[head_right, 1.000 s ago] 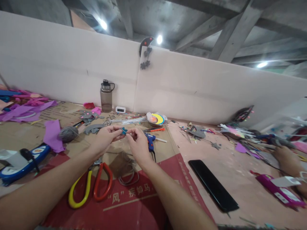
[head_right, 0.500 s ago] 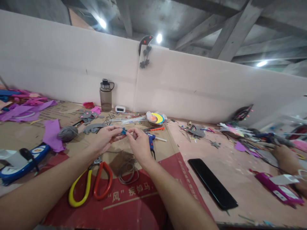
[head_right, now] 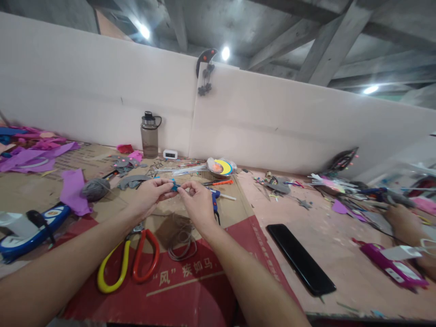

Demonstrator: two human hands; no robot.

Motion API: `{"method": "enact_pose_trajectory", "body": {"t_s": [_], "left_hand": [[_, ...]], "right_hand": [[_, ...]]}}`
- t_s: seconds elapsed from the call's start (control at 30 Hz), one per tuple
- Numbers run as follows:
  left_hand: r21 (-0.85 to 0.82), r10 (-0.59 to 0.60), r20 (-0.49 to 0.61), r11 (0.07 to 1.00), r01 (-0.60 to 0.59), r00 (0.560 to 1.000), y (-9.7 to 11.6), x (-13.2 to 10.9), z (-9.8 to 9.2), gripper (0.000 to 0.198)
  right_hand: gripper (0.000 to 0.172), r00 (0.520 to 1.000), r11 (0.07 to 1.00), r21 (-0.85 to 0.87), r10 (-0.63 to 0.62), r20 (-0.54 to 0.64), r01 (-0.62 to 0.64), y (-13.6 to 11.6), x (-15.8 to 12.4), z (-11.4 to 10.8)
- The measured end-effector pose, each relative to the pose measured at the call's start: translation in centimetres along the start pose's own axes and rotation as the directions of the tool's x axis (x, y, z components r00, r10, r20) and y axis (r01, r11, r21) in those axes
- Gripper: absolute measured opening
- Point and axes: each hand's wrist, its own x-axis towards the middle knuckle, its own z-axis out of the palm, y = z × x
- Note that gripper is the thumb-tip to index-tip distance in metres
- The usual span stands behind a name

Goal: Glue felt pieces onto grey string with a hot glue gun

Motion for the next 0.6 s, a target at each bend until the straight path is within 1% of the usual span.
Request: {"method": "enact_pose_trajectory", "body": {"t_s": [0.17, 0.33, 0.5, 0.6], "left_hand": [[0.055, 0.026, -0.001, 0.998, -0.026, 1.000, -0.19, 0.01, 0.07, 0.022], [0.096, 0.026, -0.003, 0.995, -0.025, 1.000, -0.11, -0.22, 0.30, 0.024], [0.130, 0.037, 0.014, 0.991, -0.039, 0.999, -0.32, -0.15, 0.22, 0.023], [0.192, 0.062, 0.050, 0.979, -0.071, 0.997, -0.47, -0.02, -0.05, 0.022]], "right_hand": [[0.023, 0.999, 0.999, 0.032, 0.027, -0.019, -0.026, 0.01, 0.08, 0.02], [0.025, 0.999, 0.999, 0.031, 0.040, -0.033, -0.039, -0.06, -0.03, 0.02], [0.027, 0.997, 0.998, 0.001, 0.066, -0.033, -0.066, -0.27, -0.11, -0.12], [0.028, 0.997, 0.998, -0.001, 0.061, -0.044, -0.061, -0.09, -0.09, -0.18]]}}
